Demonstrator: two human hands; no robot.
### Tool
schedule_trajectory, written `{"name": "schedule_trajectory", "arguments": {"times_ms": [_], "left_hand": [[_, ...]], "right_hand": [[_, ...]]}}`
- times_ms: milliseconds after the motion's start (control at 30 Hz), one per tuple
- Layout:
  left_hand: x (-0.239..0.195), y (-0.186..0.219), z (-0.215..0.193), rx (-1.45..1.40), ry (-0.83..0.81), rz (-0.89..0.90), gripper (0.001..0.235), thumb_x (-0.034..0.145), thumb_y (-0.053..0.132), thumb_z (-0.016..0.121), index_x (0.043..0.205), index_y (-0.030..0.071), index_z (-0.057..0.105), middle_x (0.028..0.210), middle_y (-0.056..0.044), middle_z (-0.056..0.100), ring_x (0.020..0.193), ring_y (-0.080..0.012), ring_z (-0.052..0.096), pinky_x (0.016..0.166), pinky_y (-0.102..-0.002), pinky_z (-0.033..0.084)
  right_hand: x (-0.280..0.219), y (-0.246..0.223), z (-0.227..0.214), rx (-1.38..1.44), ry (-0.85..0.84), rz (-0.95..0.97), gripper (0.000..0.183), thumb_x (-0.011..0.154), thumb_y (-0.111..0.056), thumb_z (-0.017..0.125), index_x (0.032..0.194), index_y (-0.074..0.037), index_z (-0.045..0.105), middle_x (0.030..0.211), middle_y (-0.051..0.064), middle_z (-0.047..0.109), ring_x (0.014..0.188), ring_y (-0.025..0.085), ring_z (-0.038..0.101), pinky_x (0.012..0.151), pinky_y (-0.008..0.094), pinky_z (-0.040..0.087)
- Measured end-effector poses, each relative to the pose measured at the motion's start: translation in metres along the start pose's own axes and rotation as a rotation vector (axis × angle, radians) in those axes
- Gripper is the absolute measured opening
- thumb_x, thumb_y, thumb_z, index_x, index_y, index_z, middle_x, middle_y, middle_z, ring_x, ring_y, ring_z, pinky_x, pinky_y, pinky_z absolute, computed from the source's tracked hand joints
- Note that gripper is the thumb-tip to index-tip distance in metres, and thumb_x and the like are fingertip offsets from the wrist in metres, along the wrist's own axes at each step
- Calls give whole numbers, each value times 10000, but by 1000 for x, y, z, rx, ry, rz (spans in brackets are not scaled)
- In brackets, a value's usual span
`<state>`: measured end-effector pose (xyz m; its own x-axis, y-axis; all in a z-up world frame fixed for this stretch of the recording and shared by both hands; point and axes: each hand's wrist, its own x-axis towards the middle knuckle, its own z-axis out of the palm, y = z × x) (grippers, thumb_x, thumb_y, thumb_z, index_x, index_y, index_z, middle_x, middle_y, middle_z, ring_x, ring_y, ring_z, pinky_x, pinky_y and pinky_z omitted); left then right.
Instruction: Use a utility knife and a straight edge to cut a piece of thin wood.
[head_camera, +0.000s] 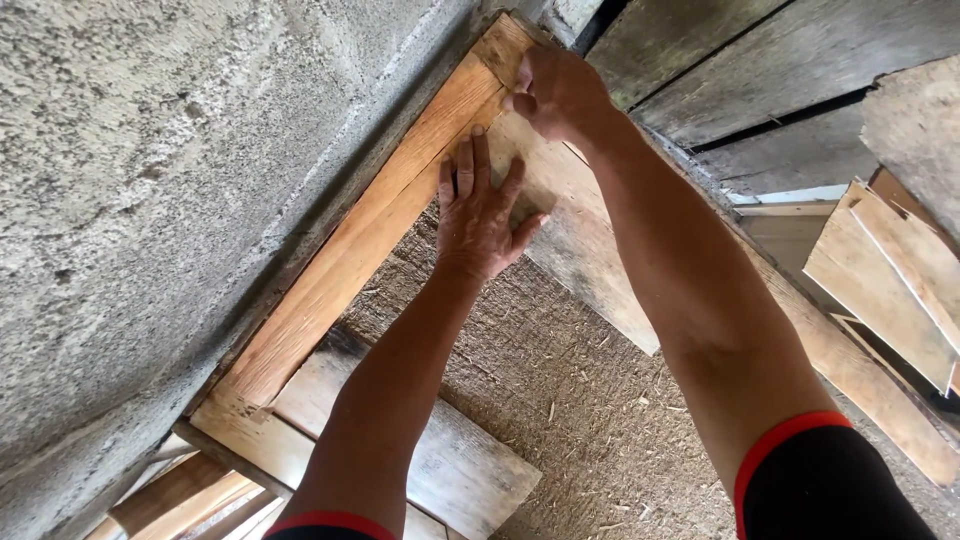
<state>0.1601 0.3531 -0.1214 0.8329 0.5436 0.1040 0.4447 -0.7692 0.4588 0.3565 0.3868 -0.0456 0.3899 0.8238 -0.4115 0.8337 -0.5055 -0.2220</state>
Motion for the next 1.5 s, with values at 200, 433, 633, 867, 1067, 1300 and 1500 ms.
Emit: {"name": "schedule_trajectory", "arguments": {"times_ms": [200,433,633,867,1067,1300,1500], "left_hand": [[0,-1,6,10,-32,-15,910,955,776,466,1614,161,338,1637,-376,51,1534,-509,68,1226,-670,85],[-1,-1,4,-11,-58,-27,916,949,774,465,1622,168,325,1643,-368,39,1542,-500,59,1230,-670,66],[4,2,-4,35,-140,-51,881,928,759,486,1583,181,372,1654,-357,57,1546,-495,88,1217,-666,71],[1,0,2,7,-68,-29,909,931,758,504,1599,156,373,1642,-369,64,1537,-506,100,1230,-657,78],[2,-2,6,3,-29,-24,910,927,758,518,1592,154,376,1643,-365,66,1537,-505,105,1223,-666,94],[3,0,5,-23,12,1,921,929,746,538,1596,133,373,1633,-368,64,1522,-517,117,1214,-679,102],[-1,-2,5,-25,-7,-12,913,942,737,542,1609,142,352,1648,-361,62,1527,-510,122,1229,-677,119]], "right_hand": [[1,-3,5,53,38,16,430,925,-386,750,1188,-64,640,1090,113,717,903,246,682,871,430,534],[5,-2,14,14,52,56,410,919,-379,777,1127,-58,628,1008,124,699,893,248,670,836,436,539],[1,-4,6,185,205,85,499,802,-300,881,1075,-49,549,935,123,644,865,263,634,758,420,553],[18,30,18,492,157,245,354,830,-307,882,947,-125,601,900,55,680,810,190,673,686,324,609],[23,25,21,345,256,187,463,759,-400,953,869,-129,594,814,66,667,723,166,642,637,352,563],[15,19,17,345,259,329,429,760,-446,917,778,-155,603,726,45,676,640,163,629,605,385,564],[11,12,10,301,270,325,425,773,-423,922,762,-136,609,734,64,687,656,154,646,619,386,563]]}}
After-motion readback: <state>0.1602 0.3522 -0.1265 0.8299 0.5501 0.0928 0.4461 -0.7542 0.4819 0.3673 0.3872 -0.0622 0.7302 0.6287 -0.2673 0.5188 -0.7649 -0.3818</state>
